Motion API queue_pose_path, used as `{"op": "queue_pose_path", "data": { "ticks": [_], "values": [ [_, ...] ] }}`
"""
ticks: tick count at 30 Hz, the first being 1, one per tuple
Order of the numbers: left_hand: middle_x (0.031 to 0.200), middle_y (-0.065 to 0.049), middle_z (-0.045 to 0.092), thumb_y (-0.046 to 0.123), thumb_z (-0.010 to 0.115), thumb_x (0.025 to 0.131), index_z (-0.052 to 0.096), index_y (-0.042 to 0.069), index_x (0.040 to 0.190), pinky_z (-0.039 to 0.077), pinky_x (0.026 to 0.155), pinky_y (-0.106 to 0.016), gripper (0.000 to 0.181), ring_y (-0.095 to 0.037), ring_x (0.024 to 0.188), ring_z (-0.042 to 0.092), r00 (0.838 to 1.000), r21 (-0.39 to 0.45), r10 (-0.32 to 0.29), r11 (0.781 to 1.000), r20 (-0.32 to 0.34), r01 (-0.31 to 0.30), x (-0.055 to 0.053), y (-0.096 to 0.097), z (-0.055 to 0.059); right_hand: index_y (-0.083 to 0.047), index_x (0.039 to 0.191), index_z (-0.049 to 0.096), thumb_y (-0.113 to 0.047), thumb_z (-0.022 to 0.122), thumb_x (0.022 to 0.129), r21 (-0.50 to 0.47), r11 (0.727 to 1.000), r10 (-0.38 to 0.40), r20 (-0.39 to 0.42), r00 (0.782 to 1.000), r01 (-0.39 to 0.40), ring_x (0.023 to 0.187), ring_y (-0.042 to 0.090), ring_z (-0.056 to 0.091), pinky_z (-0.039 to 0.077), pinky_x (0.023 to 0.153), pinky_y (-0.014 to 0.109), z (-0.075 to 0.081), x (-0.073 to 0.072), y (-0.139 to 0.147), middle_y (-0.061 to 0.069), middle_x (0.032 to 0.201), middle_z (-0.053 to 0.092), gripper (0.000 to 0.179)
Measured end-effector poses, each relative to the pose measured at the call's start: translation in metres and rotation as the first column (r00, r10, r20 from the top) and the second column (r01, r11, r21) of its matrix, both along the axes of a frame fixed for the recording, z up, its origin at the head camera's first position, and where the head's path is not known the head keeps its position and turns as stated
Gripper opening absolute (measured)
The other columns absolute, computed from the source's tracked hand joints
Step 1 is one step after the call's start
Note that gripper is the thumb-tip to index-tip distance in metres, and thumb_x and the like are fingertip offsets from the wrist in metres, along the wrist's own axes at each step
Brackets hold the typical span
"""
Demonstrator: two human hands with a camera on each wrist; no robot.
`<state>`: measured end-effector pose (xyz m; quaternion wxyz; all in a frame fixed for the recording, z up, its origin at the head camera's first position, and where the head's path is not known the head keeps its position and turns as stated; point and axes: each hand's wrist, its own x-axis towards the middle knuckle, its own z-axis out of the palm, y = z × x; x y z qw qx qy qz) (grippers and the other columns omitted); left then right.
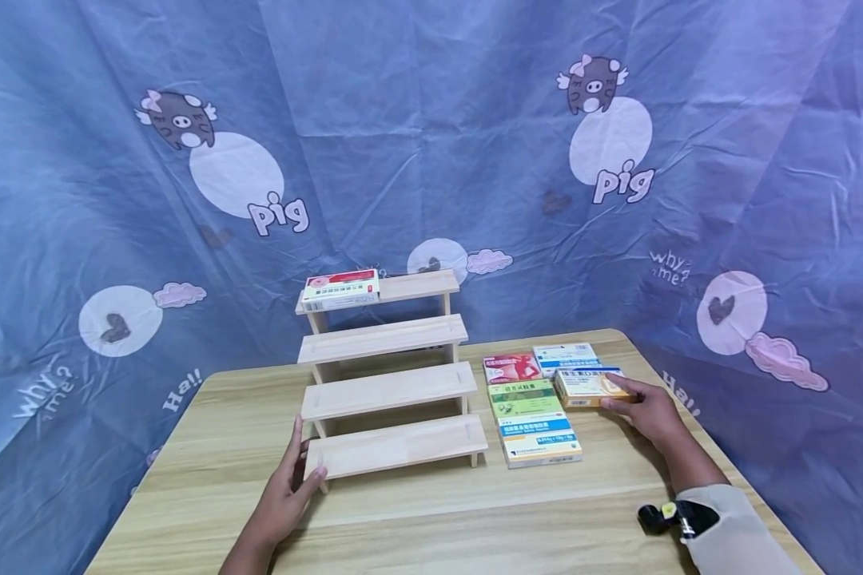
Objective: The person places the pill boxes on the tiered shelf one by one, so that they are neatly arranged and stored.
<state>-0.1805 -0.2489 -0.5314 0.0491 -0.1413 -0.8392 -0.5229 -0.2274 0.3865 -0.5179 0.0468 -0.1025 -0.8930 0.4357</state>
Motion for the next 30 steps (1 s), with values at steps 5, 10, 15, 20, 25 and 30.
{"op": "queue_pose_path", "data": {
  "ticks": [5, 10, 15, 20, 25, 30],
  "values": [
    [0.162, -0.04, 0.044, 0.015, 0.063, 0.112, -0.002, 0.017, 0.177, 0.038, 0.106, -0.005, 0.093, -0.054, 0.149, 0.048, 1.0, -0.003, 0.004, 1.0, -0.001, -0.004, 0.0, 0.0, 0.0, -0.009, 0.164, 0.045, -0.031, 0.083, 0.099, -0.046, 0.999, -0.008, 0.003, 1.0, 0.008, 0.159, 0.062, 0.026, 0.032, 0.125, 0.071, 0.005, 0.002, -0.002, 0.036, 0.17, 0.032, 0.078],
    [0.162, -0.039, 0.046, 0.015, 0.064, 0.112, -0.002, 0.019, 0.178, 0.038, 0.106, -0.005, 0.093, -0.052, 0.148, 0.05, 1.0, -0.01, 0.014, 1.0, -0.011, -0.014, 0.001, 0.0, -0.001, -0.008, 0.164, 0.045, -0.025, 0.084, 0.098, -0.099, 0.995, -0.019, -0.011, 1.0, 0.018, 0.161, 0.061, 0.023, 0.026, 0.128, 0.072, 0.009, 0.003, -0.005, 0.035, 0.171, 0.03, 0.078],
    [0.16, -0.037, 0.049, 0.013, 0.064, 0.111, -0.001, 0.018, 0.178, 0.041, 0.106, -0.006, 0.093, -0.049, 0.144, 0.053, 0.999, -0.006, 0.016, 1.0, -0.028, -0.016, 0.001, 0.0, -0.003, -0.008, 0.163, 0.047, -0.02, 0.083, 0.099, -0.103, 0.994, -0.029, -0.044, 0.999, 0.024, 0.16, 0.061, 0.026, 0.028, 0.128, 0.072, 0.013, 0.002, -0.01, 0.036, 0.17, 0.032, 0.075],
    [0.161, -0.039, 0.046, 0.015, 0.064, 0.111, -0.001, 0.018, 0.178, 0.036, 0.106, -0.003, 0.093, -0.052, 0.148, 0.048, 1.0, 0.002, 0.014, 1.0, -0.022, -0.014, 0.001, 0.0, -0.003, -0.015, 0.163, 0.048, -0.024, 0.085, 0.098, -0.087, 0.994, -0.077, -0.069, 0.995, 0.071, 0.16, 0.06, 0.027, 0.027, 0.127, 0.073, 0.02, 0.001, -0.015, 0.033, 0.172, 0.034, 0.076],
    [0.164, -0.04, 0.042, 0.017, 0.064, 0.112, -0.002, 0.018, 0.178, 0.034, 0.107, -0.003, 0.093, -0.054, 0.151, 0.046, 1.0, -0.012, 0.022, 1.0, -0.001, -0.022, 0.002, 0.0, -0.003, -0.017, 0.162, 0.052, -0.028, 0.087, 0.096, -0.078, 0.993, -0.092, -0.102, 0.991, 0.084, 0.161, 0.06, 0.027, 0.025, 0.128, 0.074, 0.029, 0.0, -0.023, 0.031, 0.171, 0.036, 0.076],
    [0.163, -0.04, 0.043, 0.017, 0.064, 0.112, -0.001, 0.017, 0.178, 0.033, 0.107, -0.002, 0.093, -0.054, 0.151, 0.046, 1.0, -0.018, 0.019, 1.0, -0.008, -0.019, 0.0, 0.0, -0.003, -0.015, 0.158, 0.058, -0.026, 0.088, 0.095, -0.035, 0.997, -0.076, -0.164, 0.984, 0.071, 0.157, 0.061, 0.033, 0.031, 0.125, 0.074, 0.035, 0.001, -0.03, 0.032, 0.167, 0.042, 0.071]
  ]
}}
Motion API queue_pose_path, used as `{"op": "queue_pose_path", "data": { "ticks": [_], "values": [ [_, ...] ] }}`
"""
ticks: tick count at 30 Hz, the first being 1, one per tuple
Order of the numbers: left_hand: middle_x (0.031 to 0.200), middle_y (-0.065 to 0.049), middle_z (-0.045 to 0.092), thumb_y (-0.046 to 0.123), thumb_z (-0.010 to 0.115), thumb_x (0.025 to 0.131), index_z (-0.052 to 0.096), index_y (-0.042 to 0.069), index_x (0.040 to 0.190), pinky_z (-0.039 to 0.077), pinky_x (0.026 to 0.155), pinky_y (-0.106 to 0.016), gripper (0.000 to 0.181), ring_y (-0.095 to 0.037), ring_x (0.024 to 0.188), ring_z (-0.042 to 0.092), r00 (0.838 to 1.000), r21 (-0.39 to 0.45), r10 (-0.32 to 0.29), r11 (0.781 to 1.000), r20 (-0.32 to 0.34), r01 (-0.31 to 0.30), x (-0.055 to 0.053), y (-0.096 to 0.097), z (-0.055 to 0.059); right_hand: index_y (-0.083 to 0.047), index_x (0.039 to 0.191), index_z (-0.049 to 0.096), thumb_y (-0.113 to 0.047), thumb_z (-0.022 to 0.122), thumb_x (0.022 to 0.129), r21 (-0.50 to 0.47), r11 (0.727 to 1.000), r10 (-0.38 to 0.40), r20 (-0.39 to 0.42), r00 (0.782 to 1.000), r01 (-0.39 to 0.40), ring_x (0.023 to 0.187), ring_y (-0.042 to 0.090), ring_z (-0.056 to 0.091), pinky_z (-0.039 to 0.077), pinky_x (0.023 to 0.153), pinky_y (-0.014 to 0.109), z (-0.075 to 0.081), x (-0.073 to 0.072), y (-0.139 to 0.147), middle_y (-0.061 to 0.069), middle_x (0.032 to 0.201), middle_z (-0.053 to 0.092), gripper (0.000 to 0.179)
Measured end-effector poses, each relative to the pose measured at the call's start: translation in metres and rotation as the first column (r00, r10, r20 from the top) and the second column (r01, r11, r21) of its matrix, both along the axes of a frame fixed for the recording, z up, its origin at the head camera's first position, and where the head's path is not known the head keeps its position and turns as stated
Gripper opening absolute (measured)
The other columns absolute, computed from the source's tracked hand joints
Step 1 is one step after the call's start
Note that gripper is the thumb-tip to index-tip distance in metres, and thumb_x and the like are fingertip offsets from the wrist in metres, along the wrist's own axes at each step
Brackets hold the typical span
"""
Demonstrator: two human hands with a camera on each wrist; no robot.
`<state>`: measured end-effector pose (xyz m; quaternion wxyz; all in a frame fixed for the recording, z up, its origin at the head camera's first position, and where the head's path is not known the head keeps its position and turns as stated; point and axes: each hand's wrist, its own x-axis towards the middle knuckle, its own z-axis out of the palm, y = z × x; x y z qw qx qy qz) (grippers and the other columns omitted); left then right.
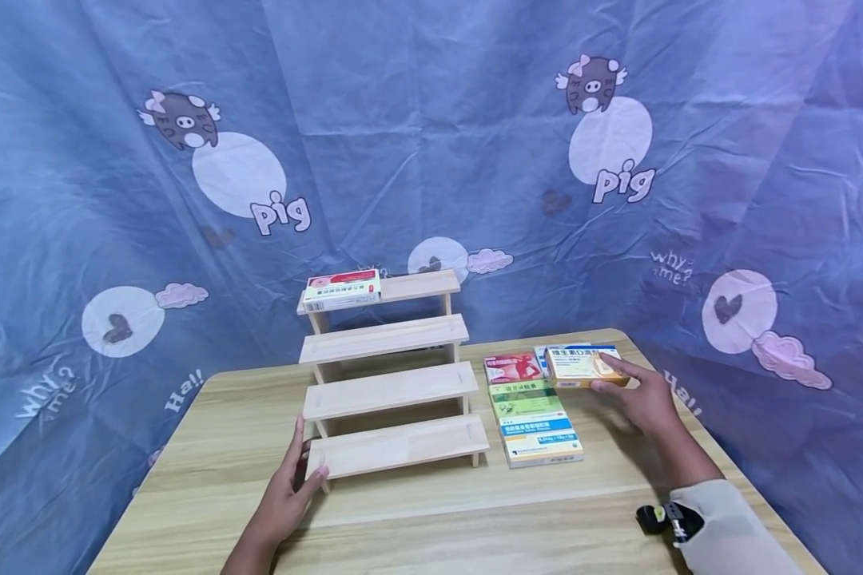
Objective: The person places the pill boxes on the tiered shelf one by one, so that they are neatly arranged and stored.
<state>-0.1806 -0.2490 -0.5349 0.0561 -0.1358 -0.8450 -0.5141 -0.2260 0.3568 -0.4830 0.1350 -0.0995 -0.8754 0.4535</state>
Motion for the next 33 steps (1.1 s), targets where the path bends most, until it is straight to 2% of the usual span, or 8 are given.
{"op": "queue_pose_path", "data": {
  "ticks": [3, 9, 14, 21, 25, 29, 32, 33],
  "values": [
    [0.163, -0.04, 0.044, 0.017, 0.064, 0.112, -0.002, 0.017, 0.178, 0.033, 0.106, -0.001, 0.093, -0.054, 0.151, 0.046, 1.0, 0.003, 0.0, 1.0, -0.013, 0.0, -0.001, 0.0, -0.001, -0.015, 0.157, 0.059, -0.029, 0.088, 0.095, 0.006, 1.0, 0.011, -0.038, 0.999, -0.011, 0.156, 0.062, 0.034, 0.032, 0.124, 0.075, 0.003, -0.002, -0.003, 0.033, 0.166, 0.043, 0.07],
    [0.167, -0.043, 0.034, 0.016, 0.064, 0.112, -0.003, 0.016, 0.177, 0.028, 0.107, 0.001, 0.094, -0.057, 0.155, 0.037, 1.0, 0.012, -0.006, 1.0, -0.01, 0.006, 0.001, 0.0, -0.002, -0.014, 0.154, 0.063, -0.032, 0.089, 0.093, 0.022, 0.999, 0.037, -0.101, 0.994, -0.035, 0.156, 0.058, 0.039, 0.035, 0.124, 0.072, 0.016, -0.008, -0.01, 0.031, 0.162, 0.049, 0.069],
    [0.165, -0.042, 0.038, 0.017, 0.064, 0.112, -0.002, 0.018, 0.177, 0.032, 0.107, -0.001, 0.094, -0.056, 0.152, 0.042, 1.0, 0.012, -0.016, 1.0, -0.014, 0.016, 0.0, 0.001, -0.001, -0.016, 0.155, 0.063, -0.036, 0.088, 0.094, 0.014, 0.999, 0.03, -0.094, 0.995, -0.029, 0.158, 0.055, 0.037, 0.033, 0.124, 0.072, 0.032, -0.015, -0.019, 0.028, 0.164, 0.05, 0.068],
    [0.163, -0.04, 0.042, 0.015, 0.064, 0.111, -0.003, 0.02, 0.178, 0.038, 0.105, -0.004, 0.094, -0.055, 0.148, 0.048, 1.0, 0.01, -0.012, 1.0, -0.018, 0.012, 0.0, 0.001, -0.001, -0.015, 0.154, 0.063, -0.041, 0.086, 0.095, 0.008, 0.999, 0.051, -0.117, 0.992, -0.05, 0.157, 0.054, 0.041, 0.036, 0.124, 0.071, 0.049, -0.032, -0.033, 0.029, 0.164, 0.05, 0.068],
    [0.164, -0.041, 0.04, 0.017, 0.064, 0.112, -0.003, 0.021, 0.177, 0.039, 0.105, -0.006, 0.094, -0.055, 0.149, 0.048, 1.0, 0.012, -0.021, 1.0, -0.005, 0.021, 0.0, 0.001, -0.001, -0.015, 0.154, 0.063, -0.042, 0.086, 0.096, 0.009, 0.999, 0.047, -0.133, 0.99, -0.046, 0.158, 0.053, 0.04, 0.038, 0.124, 0.07, 0.059, -0.037, -0.039, 0.027, 0.166, 0.049, 0.068],
    [0.166, -0.042, 0.036, 0.019, 0.064, 0.112, -0.004, 0.023, 0.177, 0.034, 0.106, -0.003, 0.094, -0.057, 0.152, 0.045, 1.0, -0.003, -0.01, 1.0, 0.013, 0.01, 0.001, 0.0, 0.001, -0.014, 0.155, 0.063, -0.042, 0.085, 0.097, 0.008, 0.998, 0.058, -0.152, 0.987, -0.058, 0.155, 0.05, 0.047, 0.05, 0.113, 0.061, 0.068, -0.046, -0.048, 0.026, 0.164, 0.052, 0.068],
    [0.166, -0.042, 0.037, 0.018, 0.064, 0.112, -0.005, 0.022, 0.177, 0.033, 0.105, -0.001, 0.095, -0.057, 0.152, 0.044, 1.0, -0.007, -0.011, 1.0, 0.013, 0.011, 0.002, 0.0, 0.003, -0.016, 0.156, 0.061, -0.042, 0.084, 0.098, -0.002, 0.998, 0.059, -0.15, 0.987, -0.06, 0.152, 0.048, 0.05, 0.051, 0.104, 0.054, 0.074, -0.054, -0.056, 0.025, 0.165, 0.053, 0.068],
    [0.166, -0.042, 0.037, 0.017, 0.063, 0.112, -0.005, 0.021, 0.177, 0.033, 0.105, -0.001, 0.094, -0.057, 0.152, 0.043, 1.0, -0.004, -0.016, 1.0, 0.012, 0.017, 0.001, 0.0, 0.003, -0.016, 0.156, 0.061, -0.041, 0.084, 0.098, -0.007, 0.998, 0.058, -0.149, 0.987, -0.06, 0.152, 0.047, 0.05, 0.051, 0.105, 0.054, 0.076, -0.057, -0.059, 0.025, 0.165, 0.053, 0.068]
  ]
}}
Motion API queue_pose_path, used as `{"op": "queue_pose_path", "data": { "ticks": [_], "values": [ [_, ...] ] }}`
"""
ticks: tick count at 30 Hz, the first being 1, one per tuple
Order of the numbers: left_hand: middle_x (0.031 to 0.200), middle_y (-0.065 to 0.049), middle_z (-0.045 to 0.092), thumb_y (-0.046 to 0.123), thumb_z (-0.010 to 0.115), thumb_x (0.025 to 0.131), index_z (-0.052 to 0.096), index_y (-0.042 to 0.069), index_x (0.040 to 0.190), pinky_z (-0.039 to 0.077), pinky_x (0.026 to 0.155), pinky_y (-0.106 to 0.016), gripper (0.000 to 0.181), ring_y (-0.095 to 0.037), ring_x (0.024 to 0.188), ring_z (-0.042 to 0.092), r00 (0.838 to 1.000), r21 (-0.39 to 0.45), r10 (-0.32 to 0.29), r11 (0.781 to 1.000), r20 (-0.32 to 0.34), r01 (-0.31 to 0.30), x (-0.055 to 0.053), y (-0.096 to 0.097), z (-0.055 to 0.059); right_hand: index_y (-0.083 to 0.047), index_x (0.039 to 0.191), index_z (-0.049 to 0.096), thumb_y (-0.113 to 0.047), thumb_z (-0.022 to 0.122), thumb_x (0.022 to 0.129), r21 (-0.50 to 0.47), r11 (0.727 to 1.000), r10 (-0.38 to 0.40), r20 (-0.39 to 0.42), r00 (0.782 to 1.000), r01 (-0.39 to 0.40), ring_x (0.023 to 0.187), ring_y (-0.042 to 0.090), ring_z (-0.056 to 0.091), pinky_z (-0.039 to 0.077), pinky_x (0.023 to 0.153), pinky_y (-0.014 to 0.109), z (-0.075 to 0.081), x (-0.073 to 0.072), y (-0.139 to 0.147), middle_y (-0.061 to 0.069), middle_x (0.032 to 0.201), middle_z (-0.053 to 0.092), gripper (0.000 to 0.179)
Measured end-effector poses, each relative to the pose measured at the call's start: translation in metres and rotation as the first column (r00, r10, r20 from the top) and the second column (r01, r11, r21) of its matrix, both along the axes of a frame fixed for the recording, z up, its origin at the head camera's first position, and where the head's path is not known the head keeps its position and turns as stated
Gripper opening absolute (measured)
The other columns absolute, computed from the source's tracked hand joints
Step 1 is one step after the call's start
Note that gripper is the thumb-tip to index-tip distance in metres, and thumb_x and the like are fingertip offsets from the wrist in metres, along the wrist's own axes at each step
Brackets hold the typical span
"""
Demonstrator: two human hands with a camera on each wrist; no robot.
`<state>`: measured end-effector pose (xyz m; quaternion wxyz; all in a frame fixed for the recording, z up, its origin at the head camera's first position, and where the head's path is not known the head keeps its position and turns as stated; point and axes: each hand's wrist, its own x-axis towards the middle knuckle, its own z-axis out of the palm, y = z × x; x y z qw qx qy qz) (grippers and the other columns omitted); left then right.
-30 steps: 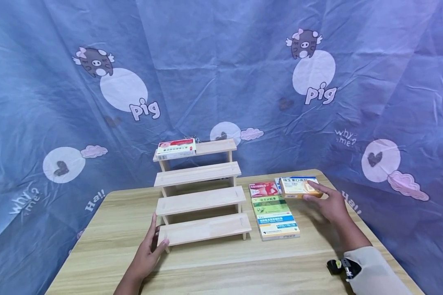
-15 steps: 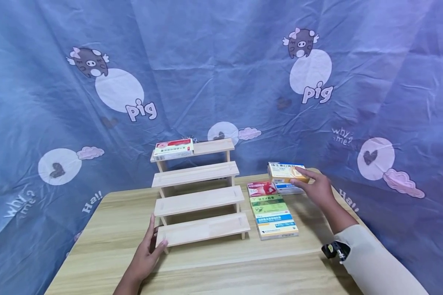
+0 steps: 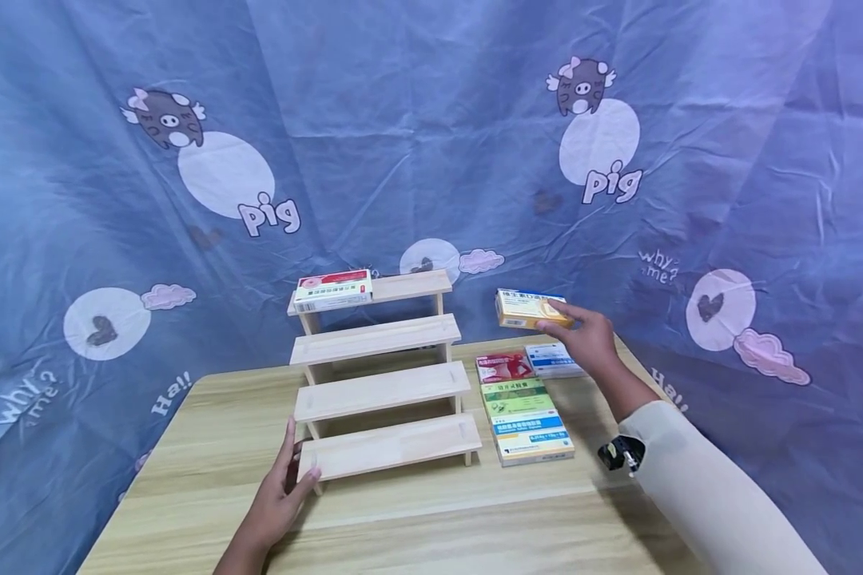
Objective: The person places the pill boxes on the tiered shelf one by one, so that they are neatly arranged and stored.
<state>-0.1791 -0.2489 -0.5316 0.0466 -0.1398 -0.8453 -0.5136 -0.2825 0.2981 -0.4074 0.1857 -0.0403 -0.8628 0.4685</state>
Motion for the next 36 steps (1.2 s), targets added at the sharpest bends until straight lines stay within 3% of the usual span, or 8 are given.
{"op": "queue_pose_path", "data": {
  "ticks": [6, 14, 22, 33, 36],
  "values": [
    [0.169, -0.043, 0.03, 0.022, 0.063, 0.113, -0.006, 0.021, 0.177, 0.026, 0.108, 0.001, 0.094, -0.058, 0.158, 0.033, 1.0, -0.009, -0.004, 1.0, 0.02, 0.004, 0.0, -0.002, 0.001, -0.017, 0.157, 0.06, -0.037, 0.083, 0.1, -0.048, 0.999, 0.003, 0.006, 1.0, -0.003, 0.156, 0.046, 0.046, 0.047, 0.114, 0.059, 0.016, -0.013, -0.017, 0.023, 0.166, 0.052, 0.065],
    [0.168, -0.042, 0.035, 0.021, 0.064, 0.112, -0.004, 0.022, 0.177, 0.032, 0.105, -0.001, 0.095, -0.058, 0.153, 0.043, 1.0, -0.033, 0.017, 0.999, 0.018, -0.017, 0.001, -0.003, 0.0, -0.021, 0.155, 0.063, -0.038, 0.083, 0.099, -0.099, 0.995, 0.007, -0.021, 1.0, -0.009, 0.152, 0.04, 0.05, 0.048, 0.114, 0.054, 0.042, -0.029, -0.04, 0.018, 0.166, 0.055, 0.063],
    [0.168, -0.042, 0.034, 0.021, 0.064, 0.112, -0.004, 0.023, 0.177, 0.03, 0.104, 0.001, 0.095, -0.058, 0.153, 0.042, 1.0, -0.026, 0.018, 1.0, 0.014, -0.017, 0.0, -0.002, -0.001, -0.022, 0.152, 0.066, -0.034, 0.086, 0.097, -0.132, 0.99, 0.041, -0.074, 0.996, -0.05, 0.145, 0.033, 0.055, 0.051, 0.1, 0.042, 0.063, -0.039, -0.064, 0.015, 0.161, 0.06, 0.06],
    [0.167, -0.043, 0.033, 0.02, 0.064, 0.112, -0.005, 0.021, 0.177, 0.036, 0.105, -0.004, 0.094, -0.06, 0.151, 0.044, 1.0, -0.029, 0.02, 0.999, 0.005, -0.02, 0.006, 0.005, -0.002, -0.02, 0.149, 0.069, -0.035, 0.088, 0.095, -0.066, 0.993, 0.085, -0.128, 0.988, -0.094, 0.143, 0.036, 0.06, 0.054, 0.097, 0.046, 0.081, -0.051, -0.093, 0.016, 0.155, 0.066, 0.059],
    [0.166, -0.041, 0.036, 0.019, 0.063, 0.113, -0.006, 0.021, 0.177, 0.041, 0.103, -0.006, 0.094, -0.059, 0.147, 0.05, 1.0, -0.015, 0.019, 1.0, 0.001, -0.019, 0.009, 0.006, -0.002, -0.02, 0.149, 0.07, -0.035, 0.089, 0.094, -0.053, 0.994, 0.086, -0.137, 0.987, -0.094, 0.145, 0.037, 0.061, 0.054, 0.105, 0.05, 0.082, -0.055, -0.102, 0.016, 0.153, 0.067, 0.059]
  ]
}}
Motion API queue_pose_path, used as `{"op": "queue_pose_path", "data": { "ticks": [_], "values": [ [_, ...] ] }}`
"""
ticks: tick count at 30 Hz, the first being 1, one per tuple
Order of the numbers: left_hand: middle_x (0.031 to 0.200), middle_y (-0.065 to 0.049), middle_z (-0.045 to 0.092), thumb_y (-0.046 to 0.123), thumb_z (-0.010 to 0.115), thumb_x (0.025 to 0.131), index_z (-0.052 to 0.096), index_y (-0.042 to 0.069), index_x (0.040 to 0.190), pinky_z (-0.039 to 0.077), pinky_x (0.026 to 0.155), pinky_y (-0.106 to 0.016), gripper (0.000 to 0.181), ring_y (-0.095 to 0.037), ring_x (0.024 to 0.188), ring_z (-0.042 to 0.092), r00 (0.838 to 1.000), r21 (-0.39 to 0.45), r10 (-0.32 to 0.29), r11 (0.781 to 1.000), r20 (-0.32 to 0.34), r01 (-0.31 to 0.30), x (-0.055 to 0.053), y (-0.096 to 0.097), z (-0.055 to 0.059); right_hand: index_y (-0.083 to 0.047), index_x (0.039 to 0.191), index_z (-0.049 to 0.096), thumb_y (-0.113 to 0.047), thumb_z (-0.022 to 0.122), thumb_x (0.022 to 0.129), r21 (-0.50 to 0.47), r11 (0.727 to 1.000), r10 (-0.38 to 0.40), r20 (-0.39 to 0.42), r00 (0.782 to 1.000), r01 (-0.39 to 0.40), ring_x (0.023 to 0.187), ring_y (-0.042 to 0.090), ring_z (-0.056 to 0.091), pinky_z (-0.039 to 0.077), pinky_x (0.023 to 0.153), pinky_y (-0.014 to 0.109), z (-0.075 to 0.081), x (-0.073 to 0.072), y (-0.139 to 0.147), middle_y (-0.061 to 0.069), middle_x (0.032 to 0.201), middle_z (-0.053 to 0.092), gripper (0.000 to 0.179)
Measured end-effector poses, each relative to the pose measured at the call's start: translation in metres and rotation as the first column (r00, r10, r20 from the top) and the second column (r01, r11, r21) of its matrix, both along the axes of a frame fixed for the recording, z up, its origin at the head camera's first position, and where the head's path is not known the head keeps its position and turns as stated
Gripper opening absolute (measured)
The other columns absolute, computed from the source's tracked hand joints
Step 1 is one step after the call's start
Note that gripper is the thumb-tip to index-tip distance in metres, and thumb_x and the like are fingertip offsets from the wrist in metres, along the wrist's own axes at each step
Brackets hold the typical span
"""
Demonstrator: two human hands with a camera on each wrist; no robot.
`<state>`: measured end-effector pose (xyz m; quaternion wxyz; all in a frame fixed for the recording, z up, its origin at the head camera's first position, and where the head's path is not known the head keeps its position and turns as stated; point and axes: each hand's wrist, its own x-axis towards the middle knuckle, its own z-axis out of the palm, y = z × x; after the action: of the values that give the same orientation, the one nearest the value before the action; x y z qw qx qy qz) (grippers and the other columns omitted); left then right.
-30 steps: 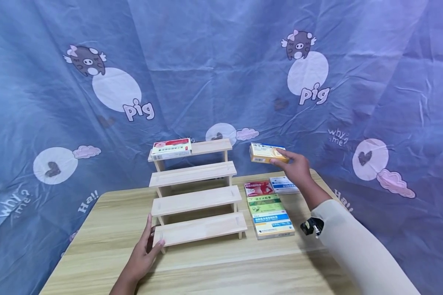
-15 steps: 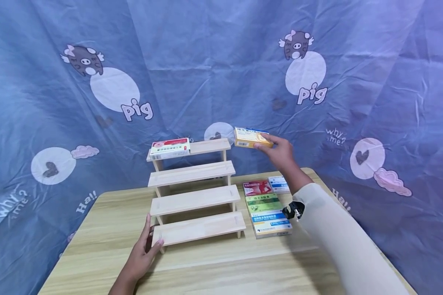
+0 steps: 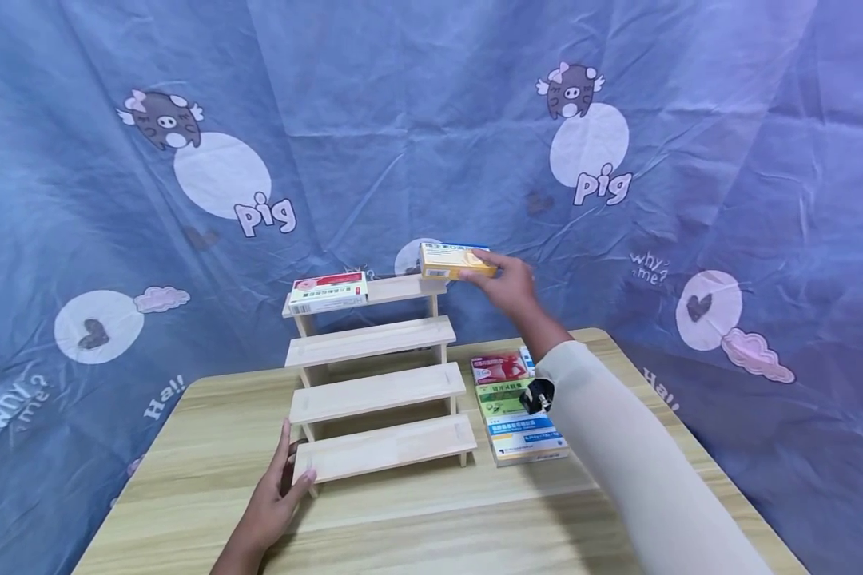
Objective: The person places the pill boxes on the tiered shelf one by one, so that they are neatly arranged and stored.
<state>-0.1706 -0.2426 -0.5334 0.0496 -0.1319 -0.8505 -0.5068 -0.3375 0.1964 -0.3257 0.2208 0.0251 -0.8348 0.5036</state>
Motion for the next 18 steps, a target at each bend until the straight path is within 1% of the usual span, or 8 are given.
{"op": "queue_pose_path", "data": {
  "ticks": [1, 3, 4, 6, 8, 11, 15, 18],
  "values": [
    [0.166, -0.039, 0.038, 0.019, 0.063, 0.113, -0.006, 0.021, 0.177, 0.043, 0.102, -0.007, 0.094, -0.058, 0.145, 0.052, 1.0, 0.005, -0.002, 1.0, -0.001, 0.002, 0.0, 0.0, 0.0, -0.02, 0.149, 0.07, -0.036, 0.089, 0.094, 0.003, 1.0, 0.002, -0.003, 1.0, -0.002, 0.146, 0.037, 0.06, 0.052, 0.11, 0.052, 0.0, -0.001, -0.003, 0.015, 0.154, 0.067, 0.06],
    [0.164, -0.037, 0.041, 0.017, 0.062, 0.113, -0.005, 0.02, 0.177, 0.048, 0.1, -0.011, 0.094, -0.053, 0.142, 0.056, 1.0, 0.015, -0.008, 1.0, -0.009, 0.009, -0.001, 0.001, 0.001, -0.021, 0.149, 0.07, -0.037, 0.088, 0.094, 0.018, 1.0, 0.004, -0.009, 1.0, -0.004, 0.148, 0.037, 0.058, 0.041, 0.122, 0.057, 0.002, -0.003, -0.01, 0.015, 0.154, 0.067, 0.06],
    [0.163, -0.036, 0.042, 0.017, 0.062, 0.113, -0.005, 0.019, 0.177, 0.049, 0.1, -0.011, 0.093, -0.052, 0.142, 0.056, 1.0, 0.017, -0.009, 1.0, -0.01, 0.01, -0.001, 0.001, 0.001, -0.021, 0.149, 0.07, -0.037, 0.088, 0.094, 0.028, 1.0, 0.008, -0.013, 1.0, -0.007, 0.148, 0.038, 0.058, 0.036, 0.125, 0.059, 0.003, -0.004, -0.013, 0.015, 0.154, 0.067, 0.059],
    [0.164, -0.036, 0.042, 0.018, 0.062, 0.113, -0.005, 0.02, 0.177, 0.048, 0.1, -0.011, 0.093, -0.051, 0.143, 0.055, 1.0, 0.021, -0.012, 1.0, -0.002, 0.012, 0.0, 0.001, 0.003, -0.022, 0.149, 0.07, -0.039, 0.088, 0.095, 0.055, 0.998, 0.012, -0.02, 1.0, -0.011, 0.149, 0.039, 0.057, 0.027, 0.129, 0.063, 0.005, -0.005, -0.019, 0.014, 0.154, 0.067, 0.059],
    [0.164, -0.036, 0.042, 0.017, 0.063, 0.113, -0.005, 0.019, 0.177, 0.048, 0.101, -0.011, 0.094, -0.051, 0.143, 0.055, 1.0, 0.024, -0.013, 1.0, -0.001, 0.013, 0.0, 0.001, 0.004, -0.023, 0.148, 0.071, -0.04, 0.087, 0.095, 0.079, 0.997, 0.013, -0.025, 1.0, -0.011, 0.15, 0.039, 0.056, 0.022, 0.129, 0.064, 0.007, -0.006, -0.024, 0.014, 0.154, 0.067, 0.058],
    [0.164, -0.036, 0.042, 0.017, 0.062, 0.113, -0.006, 0.023, 0.177, 0.047, 0.101, -0.01, 0.094, -0.052, 0.144, 0.055, 1.0, 0.028, -0.017, 0.999, 0.01, 0.017, 0.001, 0.001, 0.006, -0.025, 0.148, 0.071, -0.041, 0.087, 0.095, 0.107, 0.994, 0.013, -0.021, 1.0, -0.011, 0.15, 0.039, 0.055, 0.023, 0.129, 0.061, 0.009, -0.009, -0.03, 0.013, 0.154, 0.067, 0.057],
    [0.164, -0.037, 0.041, 0.017, 0.062, 0.113, -0.007, 0.025, 0.177, 0.048, 0.101, -0.01, 0.094, -0.055, 0.143, 0.056, 1.0, 0.025, -0.024, 0.999, 0.014, 0.024, 0.003, 0.001, 0.007, -0.026, 0.148, 0.071, -0.042, 0.086, 0.095, 0.164, 0.987, 0.007, -0.036, 0.999, -0.001, 0.146, 0.04, 0.056, 0.025, 0.128, 0.059, 0.01, -0.014, -0.038, 0.013, 0.152, 0.069, 0.057],
    [0.164, -0.038, 0.041, 0.017, 0.062, 0.113, -0.006, 0.022, 0.177, 0.048, 0.101, -0.011, 0.094, -0.055, 0.143, 0.056, 1.0, 0.024, -0.02, 1.0, 0.018, 0.019, 0.004, 0.0, 0.008, -0.026, 0.147, 0.071, -0.043, 0.086, 0.095, 0.186, 0.983, 0.006, -0.041, 0.999, 0.002, 0.144, 0.041, 0.056, 0.026, 0.126, 0.06, 0.01, -0.016, -0.045, 0.014, 0.151, 0.069, 0.057]
  ]
}}
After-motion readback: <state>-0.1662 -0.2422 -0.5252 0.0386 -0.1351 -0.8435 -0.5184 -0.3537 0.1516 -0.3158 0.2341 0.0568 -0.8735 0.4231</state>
